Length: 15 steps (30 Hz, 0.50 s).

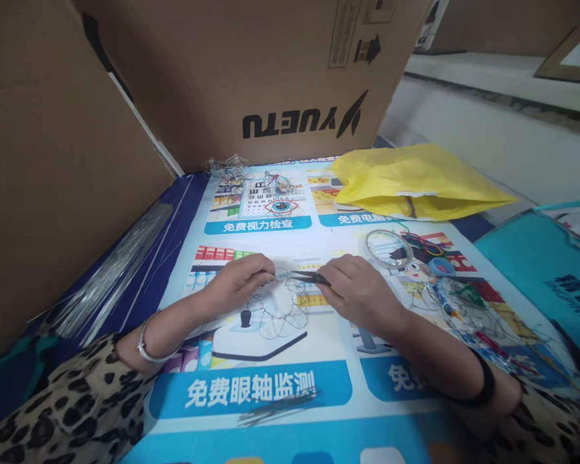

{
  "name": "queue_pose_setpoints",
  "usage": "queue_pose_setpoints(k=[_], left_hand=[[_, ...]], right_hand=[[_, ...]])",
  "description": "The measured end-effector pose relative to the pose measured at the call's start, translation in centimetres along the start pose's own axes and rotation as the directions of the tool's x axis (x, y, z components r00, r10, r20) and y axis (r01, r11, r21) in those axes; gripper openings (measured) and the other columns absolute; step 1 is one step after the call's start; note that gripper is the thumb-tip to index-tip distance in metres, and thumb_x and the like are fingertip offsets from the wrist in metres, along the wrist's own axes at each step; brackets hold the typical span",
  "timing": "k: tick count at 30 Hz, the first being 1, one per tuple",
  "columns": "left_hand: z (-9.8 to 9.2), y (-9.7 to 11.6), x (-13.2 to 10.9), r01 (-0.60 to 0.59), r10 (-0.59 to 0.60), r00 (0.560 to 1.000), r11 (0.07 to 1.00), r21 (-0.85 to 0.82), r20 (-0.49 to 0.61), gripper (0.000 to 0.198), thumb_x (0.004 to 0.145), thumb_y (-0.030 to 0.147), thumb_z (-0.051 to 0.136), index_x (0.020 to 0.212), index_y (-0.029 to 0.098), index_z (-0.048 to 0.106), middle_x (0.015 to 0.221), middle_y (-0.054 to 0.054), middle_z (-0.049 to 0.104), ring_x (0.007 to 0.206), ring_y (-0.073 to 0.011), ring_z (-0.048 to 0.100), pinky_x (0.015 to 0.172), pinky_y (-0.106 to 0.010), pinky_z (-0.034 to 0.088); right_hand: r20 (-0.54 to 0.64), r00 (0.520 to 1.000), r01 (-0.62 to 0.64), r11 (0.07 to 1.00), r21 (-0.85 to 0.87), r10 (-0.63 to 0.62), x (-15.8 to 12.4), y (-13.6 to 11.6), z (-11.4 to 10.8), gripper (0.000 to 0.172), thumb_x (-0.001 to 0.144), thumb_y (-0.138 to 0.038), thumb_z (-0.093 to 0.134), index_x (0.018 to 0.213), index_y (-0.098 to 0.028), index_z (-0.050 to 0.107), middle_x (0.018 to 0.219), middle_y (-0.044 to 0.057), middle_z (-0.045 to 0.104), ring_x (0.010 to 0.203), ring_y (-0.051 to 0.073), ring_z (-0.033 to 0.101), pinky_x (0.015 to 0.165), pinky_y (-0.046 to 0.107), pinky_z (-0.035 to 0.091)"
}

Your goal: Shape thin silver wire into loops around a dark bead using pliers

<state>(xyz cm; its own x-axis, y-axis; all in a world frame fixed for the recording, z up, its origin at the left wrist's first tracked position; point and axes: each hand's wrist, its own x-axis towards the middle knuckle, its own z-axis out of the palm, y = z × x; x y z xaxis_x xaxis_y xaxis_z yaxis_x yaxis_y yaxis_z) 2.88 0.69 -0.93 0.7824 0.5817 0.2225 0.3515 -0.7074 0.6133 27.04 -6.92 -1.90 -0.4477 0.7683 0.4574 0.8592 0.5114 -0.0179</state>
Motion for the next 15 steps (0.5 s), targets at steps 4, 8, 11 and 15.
queue_pose_setpoints(k=[4,8,11,15], left_hand=[[0.0,-0.2,0.0,-0.085,0.085,0.996,0.996,-0.016,0.017,0.015,0.09,0.02,0.039,0.087,0.016,0.053,0.083,-0.003,0.055,0.077,-0.0108,0.051,0.07,-0.023,0.041],[-0.1,-0.2,0.0,-0.136,0.138,0.99,0.989,-0.061,0.025,0.013,0.089,0.016,0.041,0.088,0.016,0.054,0.084,-0.003,0.055,0.081,-0.0114,0.051,0.074,-0.024,0.041],[-0.1,-0.2,-0.1,-0.159,0.161,0.987,0.985,-0.074,0.027,0.013,0.089,0.015,0.042,0.089,0.016,0.054,0.085,-0.004,0.056,0.082,-0.0121,0.051,0.075,-0.025,0.042],[0.0,-0.3,-0.2,-0.162,0.165,0.985,0.984,-0.067,0.043,0.013,0.089,0.015,0.042,0.091,0.017,0.055,0.086,-0.004,0.057,0.083,-0.0123,0.051,0.075,-0.025,0.042]], right_hand=[[-0.029,0.999,-0.016,0.999,0.03,0.017,0.1,0.0,0.0,0.016,0.086,-0.023,0.046,0.088,-0.014,0.059,0.082,0.008,0.06,0.08,0.018,0.05,0.072,0.03,0.036],[-0.004,0.995,0.096,0.995,0.011,-0.095,0.4,-0.4,-0.1,0.016,0.086,-0.021,0.045,0.087,-0.015,0.06,0.079,0.006,0.06,0.077,0.017,0.048,0.07,0.03,0.034],[0.003,0.99,0.144,0.989,-0.037,-0.144,0.5,-0.6,-0.1,0.016,0.086,-0.018,0.044,0.083,-0.016,0.059,0.076,0.004,0.059,0.075,0.016,0.045,0.068,0.03,0.032],[-0.005,0.99,0.139,0.987,-0.083,-0.14,0.5,-0.9,-0.2,0.017,0.086,-0.015,0.043,0.081,-0.016,0.059,0.074,0.004,0.057,0.073,0.016,0.043,0.066,0.031,0.029]])
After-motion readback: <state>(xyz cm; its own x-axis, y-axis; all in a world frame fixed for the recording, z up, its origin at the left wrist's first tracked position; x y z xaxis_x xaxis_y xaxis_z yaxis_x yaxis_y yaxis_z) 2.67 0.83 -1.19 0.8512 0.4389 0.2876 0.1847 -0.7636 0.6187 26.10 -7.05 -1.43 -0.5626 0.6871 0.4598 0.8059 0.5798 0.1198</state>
